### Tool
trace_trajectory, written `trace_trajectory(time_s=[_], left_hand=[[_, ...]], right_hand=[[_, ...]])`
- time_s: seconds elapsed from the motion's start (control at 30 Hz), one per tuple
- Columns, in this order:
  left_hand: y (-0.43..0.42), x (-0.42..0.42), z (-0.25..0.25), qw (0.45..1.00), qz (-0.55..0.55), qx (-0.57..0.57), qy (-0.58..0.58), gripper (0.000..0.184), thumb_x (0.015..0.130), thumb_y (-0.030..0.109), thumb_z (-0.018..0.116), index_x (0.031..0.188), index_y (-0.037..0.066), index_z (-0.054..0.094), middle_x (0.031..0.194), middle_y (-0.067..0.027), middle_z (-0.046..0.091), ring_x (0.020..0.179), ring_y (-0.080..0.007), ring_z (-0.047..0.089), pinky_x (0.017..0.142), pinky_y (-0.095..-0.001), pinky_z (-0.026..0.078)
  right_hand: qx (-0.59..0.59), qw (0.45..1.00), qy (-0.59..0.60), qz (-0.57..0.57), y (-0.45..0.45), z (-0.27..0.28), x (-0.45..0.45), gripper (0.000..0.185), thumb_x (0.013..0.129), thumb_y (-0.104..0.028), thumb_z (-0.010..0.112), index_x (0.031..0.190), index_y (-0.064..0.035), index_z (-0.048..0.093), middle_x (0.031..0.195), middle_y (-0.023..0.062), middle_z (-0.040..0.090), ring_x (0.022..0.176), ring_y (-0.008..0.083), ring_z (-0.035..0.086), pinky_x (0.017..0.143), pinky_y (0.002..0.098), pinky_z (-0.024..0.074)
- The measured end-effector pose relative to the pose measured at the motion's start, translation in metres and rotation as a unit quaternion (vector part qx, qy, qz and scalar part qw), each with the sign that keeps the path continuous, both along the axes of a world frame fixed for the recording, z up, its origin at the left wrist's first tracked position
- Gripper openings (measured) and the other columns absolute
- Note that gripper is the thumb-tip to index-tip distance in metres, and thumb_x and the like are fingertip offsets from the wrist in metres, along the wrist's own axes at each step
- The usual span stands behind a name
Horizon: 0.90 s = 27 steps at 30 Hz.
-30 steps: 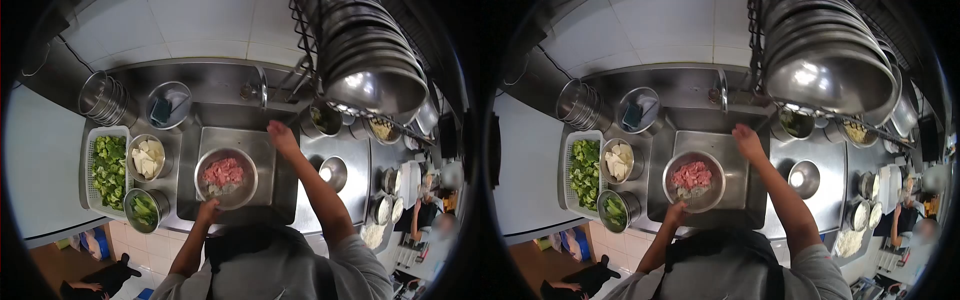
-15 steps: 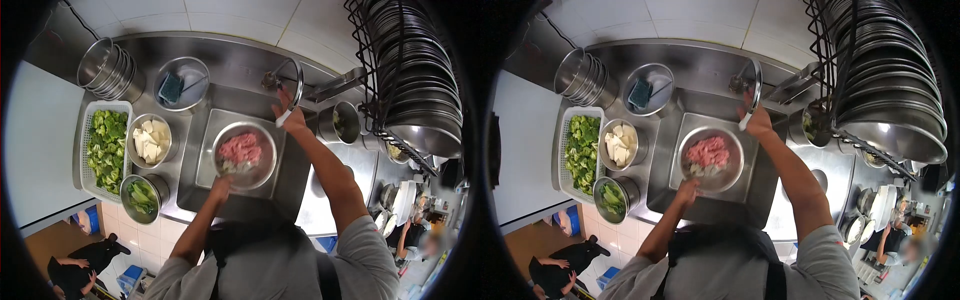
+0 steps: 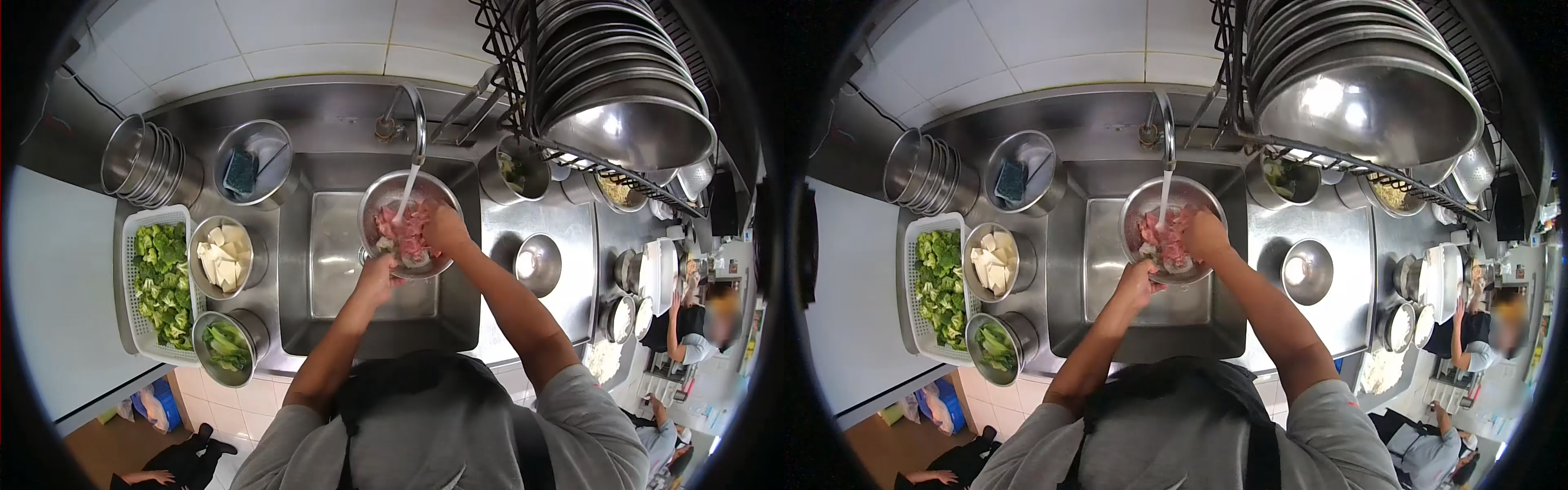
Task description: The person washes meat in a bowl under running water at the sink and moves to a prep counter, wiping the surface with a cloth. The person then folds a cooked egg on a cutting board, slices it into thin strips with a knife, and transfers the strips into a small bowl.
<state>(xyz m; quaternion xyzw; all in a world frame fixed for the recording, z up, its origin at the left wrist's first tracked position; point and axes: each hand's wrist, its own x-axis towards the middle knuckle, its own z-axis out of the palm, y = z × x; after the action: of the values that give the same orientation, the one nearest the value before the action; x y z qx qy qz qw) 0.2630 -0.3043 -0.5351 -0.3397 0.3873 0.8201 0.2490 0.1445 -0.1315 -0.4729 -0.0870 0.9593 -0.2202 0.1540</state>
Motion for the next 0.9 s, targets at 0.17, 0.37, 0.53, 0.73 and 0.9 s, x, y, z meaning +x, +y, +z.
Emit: trace_trajectory(time_s=[0.17, 0.37, 0.53, 0.73, 0.9], left_hand=[[0.014, -0.001, 0.026, 0.998, -0.042, -0.023, 0.047, 0.021, 0.087, 0.018, 0.061, 0.101, 0.003, 0.067, 0.102, -0.0117, 0.069, 0.086, -0.025, 0.069, 0.064, -0.0397, 0.059], [-0.003, -0.003, 0.008, 0.999, -0.02, -0.011, 0.031, 0.026, 0.084, 0.016, 0.06, 0.105, 0.002, 0.067, 0.099, -0.011, 0.07, 0.082, -0.027, 0.071, 0.063, -0.0416, 0.06], [0.0, -0.006, 0.03, 0.998, -0.054, -0.006, 0.04, 0.037, 0.083, 0.014, 0.058, 0.117, -0.001, 0.064, 0.108, -0.0136, 0.071, 0.096, -0.0294, 0.071, 0.077, -0.0447, 0.059], [0.001, -0.004, 0.034, 0.996, -0.073, -0.021, 0.048, 0.038, 0.083, 0.013, 0.058, 0.118, -0.001, 0.064, 0.109, -0.0142, 0.071, 0.095, -0.0296, 0.072, 0.075, -0.0463, 0.062], [0.002, -0.005, 0.019, 0.999, -0.026, -0.029, 0.03, 0.039, 0.084, 0.014, 0.058, 0.12, 0.0, 0.064, 0.11, -0.0145, 0.071, 0.092, -0.028, 0.073, 0.069, -0.0435, 0.062]], right_hand=[[0.076, 0.994, 0.075, 0.032, -0.039, 0.033, 0.026, 0.048, 0.088, -0.039, 0.072, 0.129, -0.0141, 0.068, 0.121, 0.022, 0.071, 0.117, 0.0381, 0.068, 0.104, 0.0542, 0.0498], [0.084, 0.991, 0.03, 0.101, -0.028, 0.027, 0.025, 0.046, 0.086, -0.03, 0.076, 0.128, -0.0118, 0.069, 0.132, 0.0204, 0.068, 0.128, 0.0441, 0.061, 0.105, 0.0561, 0.0484], [-0.034, 0.998, -0.051, 0.025, -0.019, 0.017, 0.012, 0.045, 0.081, -0.028, 0.077, 0.122, -0.01, 0.069, 0.143, 0.0271, 0.056, 0.13, 0.0516, 0.054, 0.103, 0.0616, 0.0471], [0.017, 0.989, 0.148, 0.019, -0.051, 0.029, 0.027, 0.035, 0.082, -0.022, 0.073, 0.114, -0.0084, 0.073, 0.132, 0.0269, 0.061, 0.121, 0.0488, 0.06, 0.1, 0.0574, 0.0508], [0.026, 0.994, -0.049, 0.095, -0.045, 0.031, 0.006, 0.037, 0.082, -0.028, 0.074, 0.111, -0.0062, 0.073, 0.126, 0.0265, 0.065, 0.116, 0.0466, 0.065, 0.096, 0.0582, 0.0522]])
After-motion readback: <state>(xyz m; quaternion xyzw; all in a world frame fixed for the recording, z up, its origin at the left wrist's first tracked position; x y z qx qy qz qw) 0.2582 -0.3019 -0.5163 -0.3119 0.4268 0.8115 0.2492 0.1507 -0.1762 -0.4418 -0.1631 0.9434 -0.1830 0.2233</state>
